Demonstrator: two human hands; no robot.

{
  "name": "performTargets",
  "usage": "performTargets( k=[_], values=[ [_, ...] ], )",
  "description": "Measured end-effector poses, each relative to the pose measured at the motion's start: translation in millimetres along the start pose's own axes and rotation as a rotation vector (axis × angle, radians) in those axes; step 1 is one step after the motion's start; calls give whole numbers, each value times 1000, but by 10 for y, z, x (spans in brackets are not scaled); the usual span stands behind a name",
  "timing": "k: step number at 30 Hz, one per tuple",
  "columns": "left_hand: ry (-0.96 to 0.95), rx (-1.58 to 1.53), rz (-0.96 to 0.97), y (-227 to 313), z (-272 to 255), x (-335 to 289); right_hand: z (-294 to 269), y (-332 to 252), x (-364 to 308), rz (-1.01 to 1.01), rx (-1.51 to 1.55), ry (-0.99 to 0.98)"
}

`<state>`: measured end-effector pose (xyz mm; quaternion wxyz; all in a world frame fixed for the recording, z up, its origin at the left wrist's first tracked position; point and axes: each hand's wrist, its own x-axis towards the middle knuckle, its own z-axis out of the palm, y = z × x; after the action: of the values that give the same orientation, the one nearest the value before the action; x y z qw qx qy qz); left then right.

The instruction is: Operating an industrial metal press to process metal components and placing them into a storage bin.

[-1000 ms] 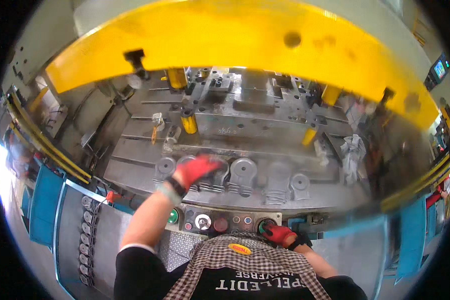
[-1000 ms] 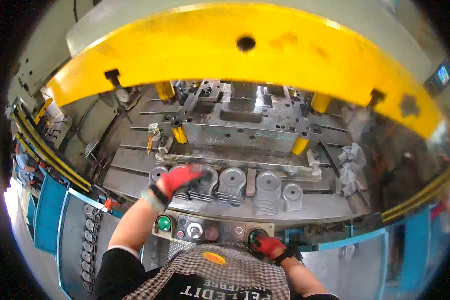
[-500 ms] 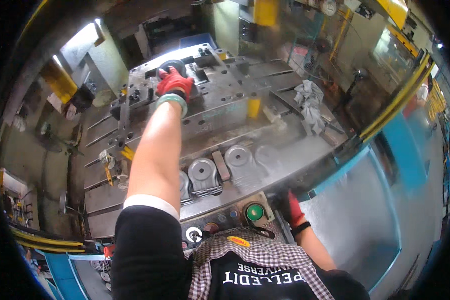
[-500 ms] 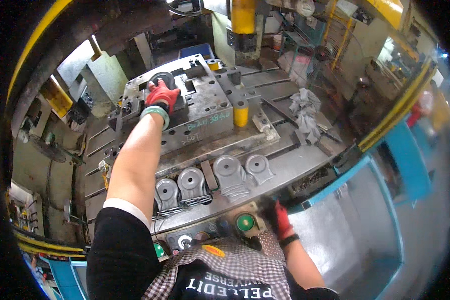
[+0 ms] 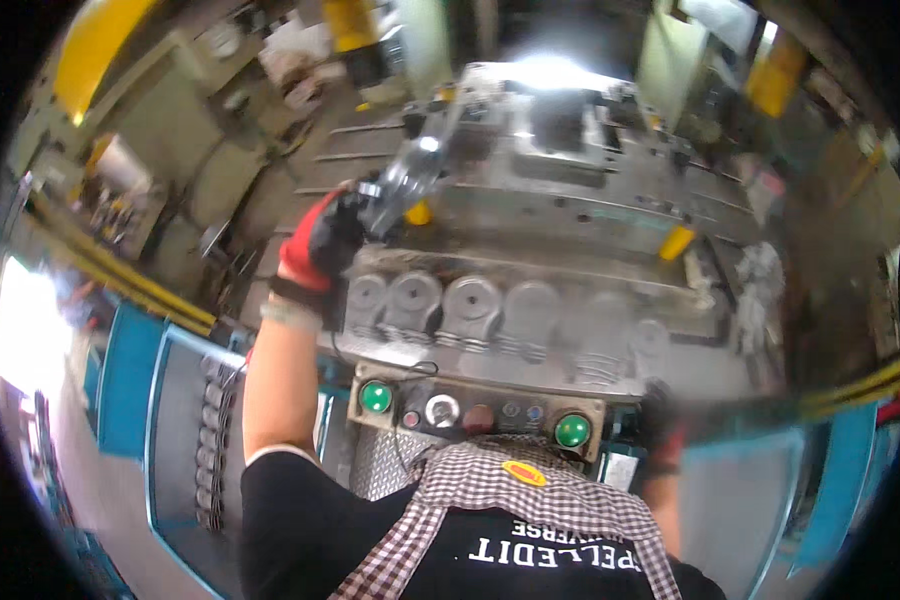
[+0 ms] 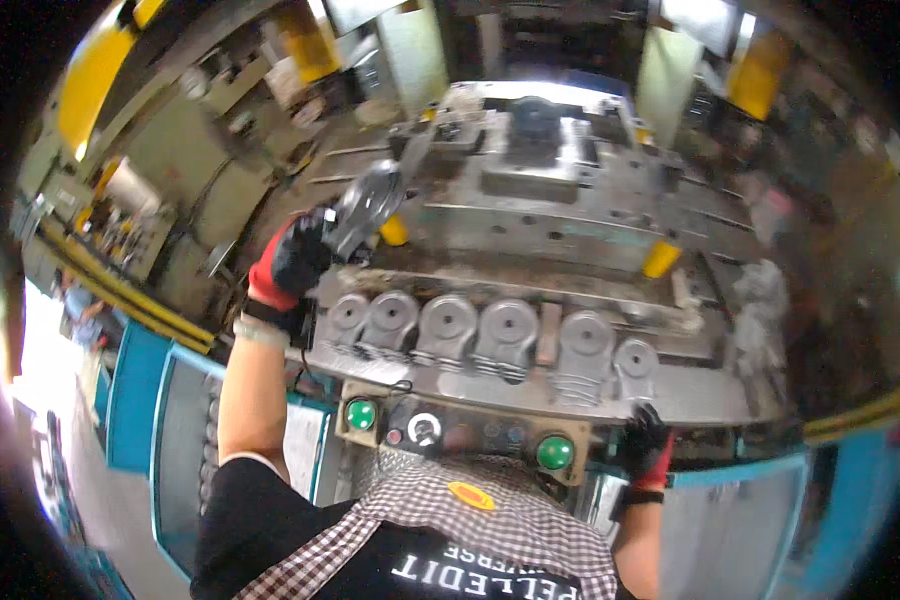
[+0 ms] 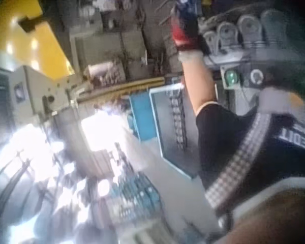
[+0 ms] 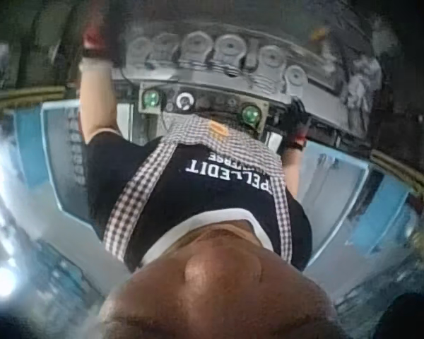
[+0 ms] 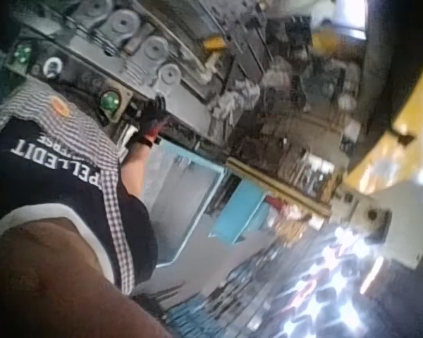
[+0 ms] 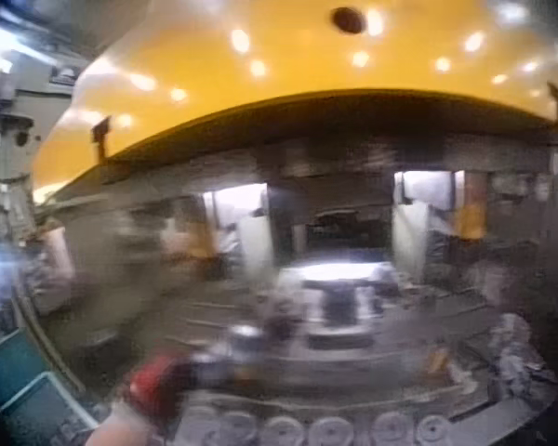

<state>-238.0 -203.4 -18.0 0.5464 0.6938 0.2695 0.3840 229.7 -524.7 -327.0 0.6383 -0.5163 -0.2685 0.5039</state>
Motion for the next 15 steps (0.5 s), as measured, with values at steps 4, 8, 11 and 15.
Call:
performTargets(
  k=[4, 8, 11, 15],
  values=[
    [395, -5, -239, -414, -389, -1211, -9, -150, -205, 129, 268, 59],
    [505, 210, -355, -1039, -624, -1736, -323, -19, -52, 55, 266, 21],
    [473, 646, -267, -1344, -545, -1642, -717, 141, 47, 22, 318, -116],
    [333, 1103, -209, -1573, -415, -1424, -637, 126, -6, 55, 375, -60]
  ],
)
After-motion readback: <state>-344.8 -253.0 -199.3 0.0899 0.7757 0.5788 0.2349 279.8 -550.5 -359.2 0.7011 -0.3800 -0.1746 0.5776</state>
